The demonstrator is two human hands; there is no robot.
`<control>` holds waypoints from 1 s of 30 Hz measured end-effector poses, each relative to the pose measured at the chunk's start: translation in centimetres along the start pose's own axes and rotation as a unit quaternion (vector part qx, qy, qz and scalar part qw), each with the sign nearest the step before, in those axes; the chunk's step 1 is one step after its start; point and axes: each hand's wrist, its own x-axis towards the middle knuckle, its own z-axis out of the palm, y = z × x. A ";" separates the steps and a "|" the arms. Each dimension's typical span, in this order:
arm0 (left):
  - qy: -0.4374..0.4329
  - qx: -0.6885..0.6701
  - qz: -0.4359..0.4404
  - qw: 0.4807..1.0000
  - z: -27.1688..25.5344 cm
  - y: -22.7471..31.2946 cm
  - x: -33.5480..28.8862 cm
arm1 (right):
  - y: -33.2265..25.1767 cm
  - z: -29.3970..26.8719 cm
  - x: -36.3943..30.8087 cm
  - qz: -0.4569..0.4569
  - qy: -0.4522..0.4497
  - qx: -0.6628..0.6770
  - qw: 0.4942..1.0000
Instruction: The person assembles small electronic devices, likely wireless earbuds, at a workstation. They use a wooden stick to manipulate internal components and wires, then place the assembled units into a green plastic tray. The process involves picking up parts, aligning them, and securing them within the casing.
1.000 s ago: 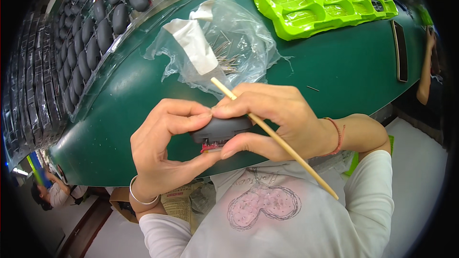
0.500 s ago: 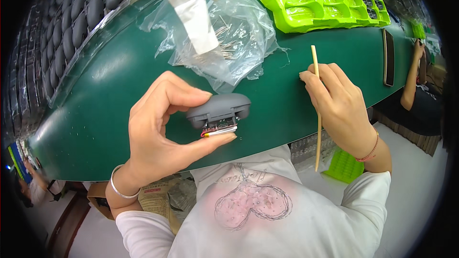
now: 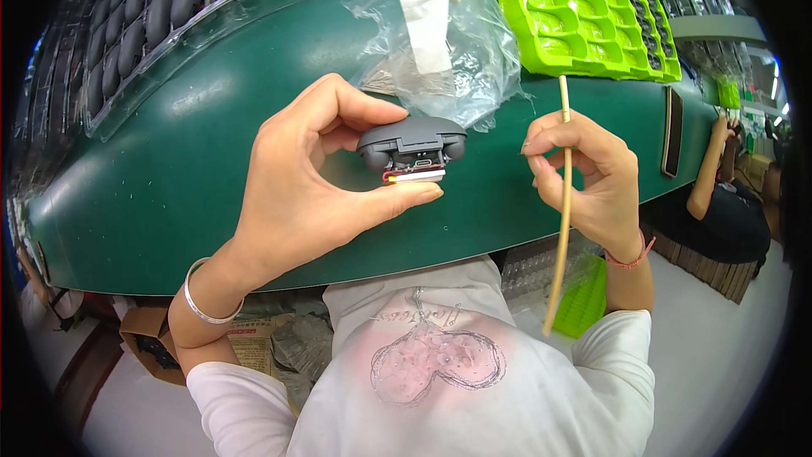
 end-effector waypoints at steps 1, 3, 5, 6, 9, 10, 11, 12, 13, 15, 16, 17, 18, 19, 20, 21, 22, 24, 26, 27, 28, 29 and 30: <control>-0.003 -0.012 -0.005 1.000 -0.2 0.0 0.1 | -0.3 0.4 0.4 0.014 -0.003 0.069 0.998; -0.007 -0.033 -0.015 0.999 -0.7 0.2 0.2 | -1.2 1.1 1.3 0.040 -0.014 0.182 0.982; -0.002 -0.071 -0.016 0.997 -1.0 0.2 0.2 | -2.2 1.8 2.6 0.053 -0.026 0.286 0.956; -0.001 -0.090 -0.014 0.996 -1.0 0.1 0.2 | -2.1 2.2 3.3 0.012 -0.030 0.281 0.959; 0.015 -0.153 -0.003 0.988 -0.9 -0.1 0.2 | -1.6 3.3 4.7 -0.062 -0.005 0.274 0.960; 0.019 -0.167 0.001 0.986 -0.9 -0.2 0.2 | -1.4 3.7 5.1 -0.083 -0.001 0.255 0.963; 0.023 -0.167 0.011 0.986 -0.9 -0.3 0.2 | -1.1 4.0 5.4 -0.104 0.003 0.236 0.966; 0.027 -0.162 0.016 0.986 -0.9 -0.3 0.2 | -1.0 4.2 5.6 -0.123 0.011 0.216 0.969; 0.031 -0.156 0.020 0.987 -0.9 -0.3 0.2 | -1.1 4.3 5.6 -0.125 0.019 0.184 0.975; 0.033 -0.153 0.023 0.987 -0.9 -0.3 0.3 | -0.9 4.7 5.7 -0.153 0.045 0.171 0.972; 0.032 -0.142 0.023 0.989 -1.0 -0.2 0.3 | -0.8 4.8 5.6 -0.166 0.057 0.164 0.971; 0.030 -0.132 0.023 0.990 -1.0 -0.2 0.4 | -0.7 4.8 5.7 -0.185 0.060 0.150 0.969; 0.031 -0.122 0.022 0.992 -1.0 -0.1 0.3 | -0.7 4.7 5.7 -0.187 0.058 0.145 0.970; 0.027 -0.118 0.020 0.992 -1.0 0.0 0.3 | -0.7 4.6 5.6 -0.189 0.057 0.139 0.970; 0.023 -0.113 0.019 0.993 -0.9 0.1 0.3 | -0.8 4.5 5.6 -0.191 0.055 0.133 0.971; 0.019 -0.110 0.016 0.994 -0.9 0.0 0.2 | -0.8 4.4 5.5 -0.197 0.053 0.117 0.972; 0.019 -0.110 0.012 0.994 -0.8 0.1 0.2 | -0.8 4.2 5.5 -0.203 0.050 0.100 0.973; 0.021 -0.110 0.004 0.994 -0.7 0.3 0.2 | -0.6 4.1 5.3 -0.204 0.049 0.091 0.973; 0.021 -0.103 0.007 0.994 -0.4 0.4 0.2 | -0.4 4.2 5.0 -0.195 0.055 0.104 0.974; 0.022 -0.099 0.010 0.995 -0.4 0.5 0.2 | -0.4 4.2 5.0 -0.198 0.054 0.106 0.973; 0.022 -0.094 0.016 0.995 -0.4 0.5 0.2 | -0.4 4.1 5.0 -0.200 0.053 0.108 0.972; 0.022 -0.089 0.023 0.996 -0.3 0.4 0.1 | -0.5 4.1 5.0 -0.203 0.051 0.110 0.972; 0.022 -0.085 0.029 0.996 -0.2 0.3 0.1 | -0.5 4.1 4.9 -0.203 0.049 0.118 0.971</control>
